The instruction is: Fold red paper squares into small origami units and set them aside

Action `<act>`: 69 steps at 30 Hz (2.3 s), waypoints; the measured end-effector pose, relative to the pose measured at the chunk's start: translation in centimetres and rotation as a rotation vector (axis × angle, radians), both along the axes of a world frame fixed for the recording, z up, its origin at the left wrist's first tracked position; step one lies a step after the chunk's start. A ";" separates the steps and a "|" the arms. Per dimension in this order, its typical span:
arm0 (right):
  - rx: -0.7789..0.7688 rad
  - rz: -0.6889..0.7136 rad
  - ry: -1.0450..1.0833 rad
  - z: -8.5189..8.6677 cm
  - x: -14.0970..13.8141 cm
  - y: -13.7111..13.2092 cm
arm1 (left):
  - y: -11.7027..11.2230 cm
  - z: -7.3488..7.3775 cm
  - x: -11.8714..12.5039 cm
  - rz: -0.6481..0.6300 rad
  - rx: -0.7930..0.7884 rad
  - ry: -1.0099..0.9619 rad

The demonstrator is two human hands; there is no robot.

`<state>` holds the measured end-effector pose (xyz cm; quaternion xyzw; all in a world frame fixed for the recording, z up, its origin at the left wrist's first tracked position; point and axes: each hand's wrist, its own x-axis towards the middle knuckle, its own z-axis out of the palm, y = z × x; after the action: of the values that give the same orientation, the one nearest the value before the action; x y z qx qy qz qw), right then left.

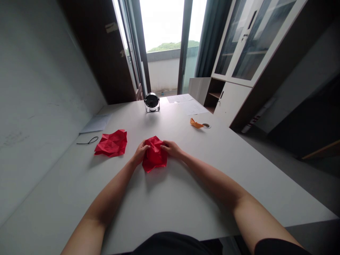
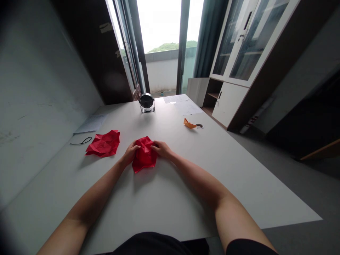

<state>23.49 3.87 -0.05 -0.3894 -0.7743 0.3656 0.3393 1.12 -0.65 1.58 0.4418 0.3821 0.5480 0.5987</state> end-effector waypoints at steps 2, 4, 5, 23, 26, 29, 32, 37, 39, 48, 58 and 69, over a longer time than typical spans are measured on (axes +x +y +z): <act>0.001 0.002 -0.002 0.0 0.0 0.0 | 0.0 0.0 0.0 -0.003 0.001 0.002; -0.001 0.000 -0.001 0.1 0.0 0.0 | 0.0 0.0 0.0 -0.009 0.000 0.004; -0.003 -0.003 0.000 0.1 0.0 0.0 | 0.0 0.0 0.0 -0.010 -0.001 0.004; -0.008 0.010 0.017 0.5 0.0 -0.3 | 0.0 0.0 0.1 -0.008 -0.001 -0.005; -0.011 0.009 0.020 0.5 0.0 -0.5 | -0.1 0.2 0.2 -0.007 -0.004 0.002; -0.013 0.008 0.017 0.6 0.0 -0.5 | -0.1 0.4 0.2 -0.002 -0.008 0.020; -0.010 0.006 0.008 0.7 0.0 -0.6 | -0.1 0.4 0.1 0.001 -0.006 0.033; -0.005 0.006 -0.005 0.6 0.0 -0.5 | 0.0 0.0 0.0 -0.008 -0.008 0.031; 0.000 0.008 -0.005 0.6 0.1 -0.5 | 0.1 -0.1 -0.1 -0.008 -0.006 0.031; -0.015 0.000 -0.006 0.5 0.0 -0.5 | 0.0 0.1 0.0 -0.007 0.004 0.037; -0.005 0.012 0.008 0.7 0.1 -0.6 | 0.2 -0.2 0.0 -0.005 0.008 0.031; -0.014 0.003 -0.002 0.6 0.1 -0.5 | 0.0 0.0 0.1 -0.004 0.000 0.032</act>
<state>23.57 3.34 0.58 -0.3909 -0.7726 0.3711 0.3355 1.20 -0.60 1.59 0.4511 0.3909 0.5397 0.5937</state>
